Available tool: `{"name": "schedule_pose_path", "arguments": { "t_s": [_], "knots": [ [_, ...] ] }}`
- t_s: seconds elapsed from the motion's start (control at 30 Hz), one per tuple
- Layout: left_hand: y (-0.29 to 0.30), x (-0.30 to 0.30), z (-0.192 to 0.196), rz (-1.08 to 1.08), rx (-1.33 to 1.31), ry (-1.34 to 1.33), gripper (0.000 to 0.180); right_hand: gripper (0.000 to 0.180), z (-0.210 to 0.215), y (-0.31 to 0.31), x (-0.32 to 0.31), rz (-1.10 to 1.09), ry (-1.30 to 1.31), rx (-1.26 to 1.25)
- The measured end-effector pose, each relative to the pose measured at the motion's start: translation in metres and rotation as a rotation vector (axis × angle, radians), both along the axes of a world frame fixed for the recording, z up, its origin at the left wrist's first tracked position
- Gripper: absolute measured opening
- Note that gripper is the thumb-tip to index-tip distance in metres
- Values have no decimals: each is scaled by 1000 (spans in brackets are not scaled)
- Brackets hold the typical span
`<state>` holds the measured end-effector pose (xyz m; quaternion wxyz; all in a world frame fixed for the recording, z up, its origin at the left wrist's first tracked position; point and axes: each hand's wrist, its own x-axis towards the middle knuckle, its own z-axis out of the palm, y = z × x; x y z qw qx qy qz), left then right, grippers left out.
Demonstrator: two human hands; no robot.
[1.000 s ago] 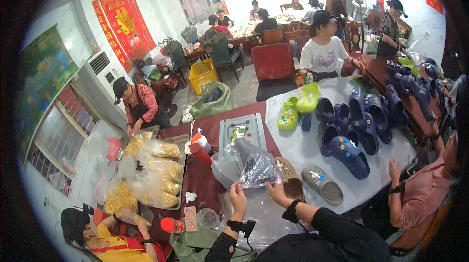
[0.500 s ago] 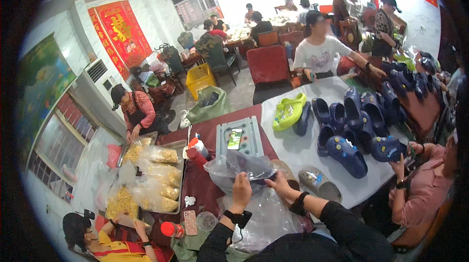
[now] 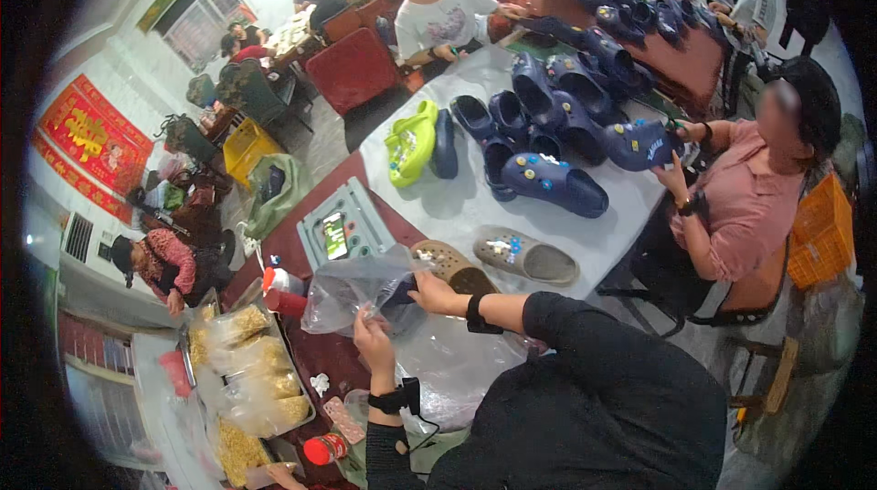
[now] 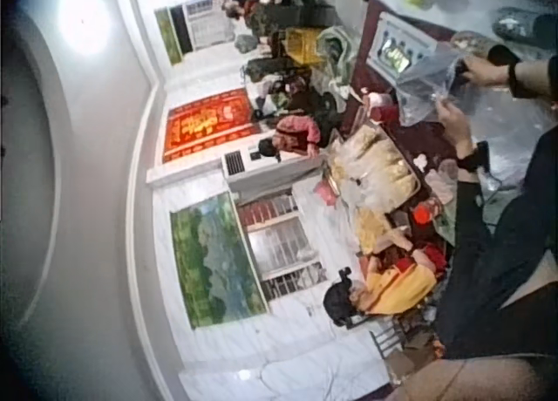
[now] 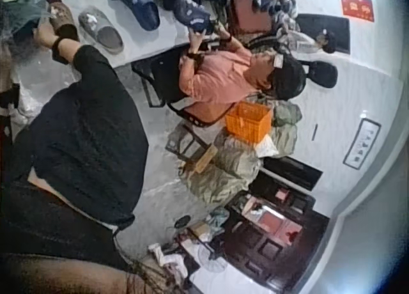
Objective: The recorder is packing clogs into plastic bags and placing them into a large collection bag at a shoe manufacturing facility.
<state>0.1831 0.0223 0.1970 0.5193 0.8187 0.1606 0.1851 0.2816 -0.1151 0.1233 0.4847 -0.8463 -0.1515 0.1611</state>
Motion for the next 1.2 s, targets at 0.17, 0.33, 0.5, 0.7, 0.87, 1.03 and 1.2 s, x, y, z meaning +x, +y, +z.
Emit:
{"name": "schedule_pose_path", "arguments": {
  "t_s": [0.17, 0.33, 0.5, 0.7, 0.87, 1.03, 1.2],
  "knots": [
    [0, 7, 8, 18, -300, -148, 33, 50, 13, -53, -12, 105, -295, 220],
    [-1, 15, 16, -8, -269, -133, 32, 32, 3, -141, -6, -214, -359, 164],
    [-4, 20, 20, 49, -274, -153, 29, 47, -49, -233, 45, -785, -398, -47],
    [-3, 23, 22, 106, -304, -153, 27, 61, -53, -295, 107, -810, -240, -369],
    [-15, 30, 28, 166, -348, -174, 28, 22, -77, -321, 117, -661, -103, 181],
    [-10, 25, 21, 250, -312, -152, 29, 30, -24, -308, 85, -567, -79, -215],
    [-13, 29, 21, 266, -271, -138, 28, 34, -22, -332, 158, -816, -212, -45]
  ]
}}
